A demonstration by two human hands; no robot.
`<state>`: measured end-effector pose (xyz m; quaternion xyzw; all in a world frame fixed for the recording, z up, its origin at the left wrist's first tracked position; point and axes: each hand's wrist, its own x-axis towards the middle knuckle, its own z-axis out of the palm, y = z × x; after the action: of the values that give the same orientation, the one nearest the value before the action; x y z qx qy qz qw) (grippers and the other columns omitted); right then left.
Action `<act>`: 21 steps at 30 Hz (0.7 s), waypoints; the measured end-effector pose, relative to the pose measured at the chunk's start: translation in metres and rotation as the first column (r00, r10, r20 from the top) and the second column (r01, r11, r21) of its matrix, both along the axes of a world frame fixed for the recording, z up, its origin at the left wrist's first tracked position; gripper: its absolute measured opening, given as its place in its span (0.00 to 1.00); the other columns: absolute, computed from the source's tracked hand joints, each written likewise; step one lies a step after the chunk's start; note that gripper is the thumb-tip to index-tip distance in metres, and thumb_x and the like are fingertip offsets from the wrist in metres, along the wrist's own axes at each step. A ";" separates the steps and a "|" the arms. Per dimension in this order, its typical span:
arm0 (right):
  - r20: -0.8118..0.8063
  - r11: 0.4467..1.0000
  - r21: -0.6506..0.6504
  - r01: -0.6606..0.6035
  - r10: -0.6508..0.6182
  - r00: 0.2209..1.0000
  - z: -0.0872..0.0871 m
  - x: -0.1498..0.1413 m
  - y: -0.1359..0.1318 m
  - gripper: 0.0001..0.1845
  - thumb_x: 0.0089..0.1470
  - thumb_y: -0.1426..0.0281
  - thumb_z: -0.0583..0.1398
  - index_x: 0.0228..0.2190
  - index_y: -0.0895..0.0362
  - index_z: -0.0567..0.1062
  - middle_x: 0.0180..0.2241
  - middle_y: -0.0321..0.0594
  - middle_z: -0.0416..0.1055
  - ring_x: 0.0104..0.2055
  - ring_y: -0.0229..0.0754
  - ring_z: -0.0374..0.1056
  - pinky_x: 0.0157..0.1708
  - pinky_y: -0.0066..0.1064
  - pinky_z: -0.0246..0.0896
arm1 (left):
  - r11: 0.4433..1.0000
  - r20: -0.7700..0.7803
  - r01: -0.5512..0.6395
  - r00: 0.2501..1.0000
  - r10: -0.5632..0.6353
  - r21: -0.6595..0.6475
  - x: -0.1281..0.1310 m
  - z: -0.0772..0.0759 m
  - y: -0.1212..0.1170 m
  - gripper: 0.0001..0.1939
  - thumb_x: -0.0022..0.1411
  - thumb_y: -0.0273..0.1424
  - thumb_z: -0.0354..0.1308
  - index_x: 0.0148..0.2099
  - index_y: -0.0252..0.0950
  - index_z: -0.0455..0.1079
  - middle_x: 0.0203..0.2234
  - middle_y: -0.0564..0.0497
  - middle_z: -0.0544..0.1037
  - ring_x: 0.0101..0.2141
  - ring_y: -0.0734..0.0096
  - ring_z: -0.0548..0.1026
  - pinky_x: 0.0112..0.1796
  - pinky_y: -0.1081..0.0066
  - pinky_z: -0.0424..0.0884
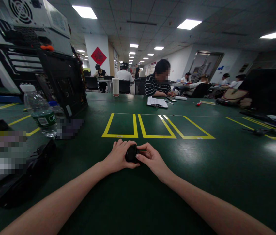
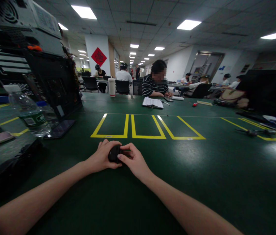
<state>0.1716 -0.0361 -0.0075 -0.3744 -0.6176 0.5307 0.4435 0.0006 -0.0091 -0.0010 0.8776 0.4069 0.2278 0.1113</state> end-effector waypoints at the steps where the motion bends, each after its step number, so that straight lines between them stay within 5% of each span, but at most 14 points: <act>1: 0.007 1.000 -0.004 0.007 -0.007 1.000 0.000 0.000 0.000 0.12 0.45 0.69 0.58 0.35 0.54 0.64 0.38 0.37 0.65 0.44 0.41 0.63 0.43 0.36 0.60 | 1.000 0.002 -0.002 1.000 0.002 0.000 0.000 0.000 0.000 0.32 0.43 0.45 0.59 0.49 0.41 0.55 0.38 0.49 0.66 0.36 0.60 0.61 0.36 0.64 0.57; 21: 0.040 1.000 0.002 0.017 -0.017 0.999 -0.001 0.001 0.002 0.14 0.46 0.69 0.58 0.37 0.53 0.63 0.41 0.37 0.63 0.45 0.41 0.62 0.44 0.36 0.59 | 1.000 0.007 0.027 1.000 -0.027 0.012 -0.002 0.000 0.000 0.31 0.44 0.46 0.58 0.49 0.41 0.54 0.38 0.49 0.65 0.35 0.62 0.60 0.35 0.65 0.57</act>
<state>0.1727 -0.0345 -0.0089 -0.3899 -0.6236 0.5189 0.4357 -0.0010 -0.0087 -0.0014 0.8828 0.3934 0.2318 0.1104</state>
